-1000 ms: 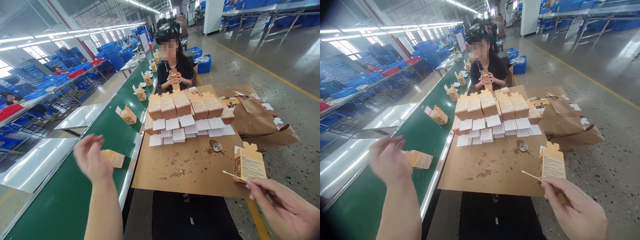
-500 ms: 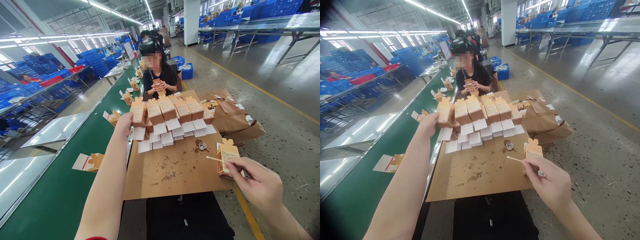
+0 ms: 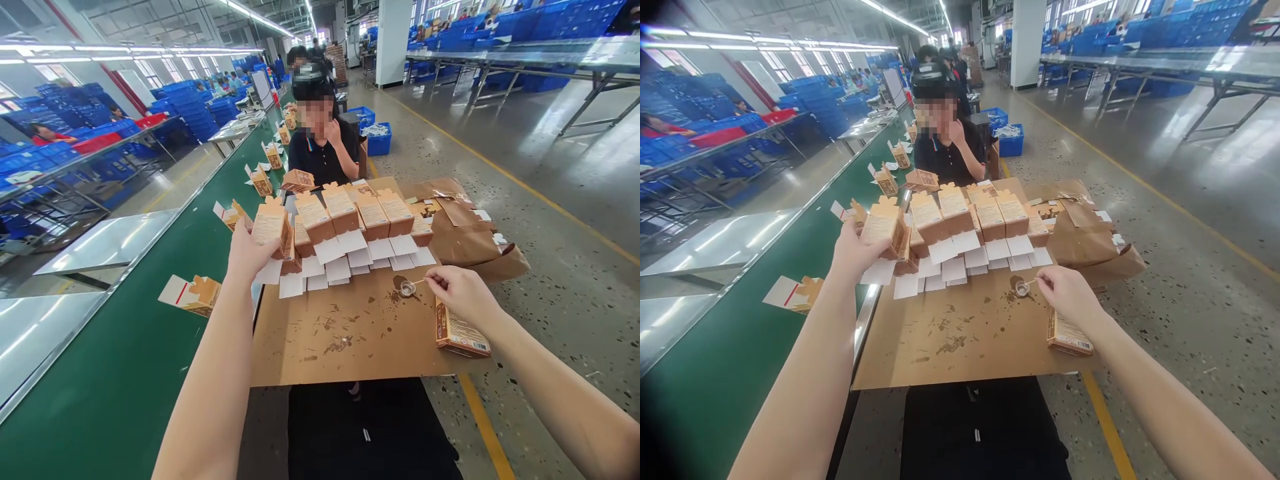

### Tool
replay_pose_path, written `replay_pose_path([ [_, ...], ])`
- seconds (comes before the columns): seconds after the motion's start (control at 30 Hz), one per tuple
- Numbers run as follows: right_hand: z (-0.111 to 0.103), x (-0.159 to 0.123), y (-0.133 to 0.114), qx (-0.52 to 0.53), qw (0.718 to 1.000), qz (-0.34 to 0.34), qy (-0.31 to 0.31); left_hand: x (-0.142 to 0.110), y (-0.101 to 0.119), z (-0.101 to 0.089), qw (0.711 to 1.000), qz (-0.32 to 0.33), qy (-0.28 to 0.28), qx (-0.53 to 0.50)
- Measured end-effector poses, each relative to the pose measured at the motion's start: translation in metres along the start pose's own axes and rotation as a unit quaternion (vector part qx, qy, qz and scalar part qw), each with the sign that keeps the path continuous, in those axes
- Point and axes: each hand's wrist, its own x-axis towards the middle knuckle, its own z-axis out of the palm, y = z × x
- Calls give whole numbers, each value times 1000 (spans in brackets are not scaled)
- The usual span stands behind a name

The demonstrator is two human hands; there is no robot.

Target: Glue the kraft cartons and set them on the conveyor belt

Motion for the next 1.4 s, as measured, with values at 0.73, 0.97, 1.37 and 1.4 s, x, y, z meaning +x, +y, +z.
replay_pose_path([
  [0.73,2,-23,-43,35,999,1,10,-251,-134,-26,811,-269,-62,-516],
  [0.97,89,-79,-145,227,972,-61,18,-225,-102,9,873,-254,-26,-415],
  [1.37,148,-76,-162,216,971,-93,-48,-229,-96,-1,923,-222,-44,-311],
  [1.4,145,-76,-160,214,972,-89,-45,-231,-96,-1,927,-218,-44,-303],
])
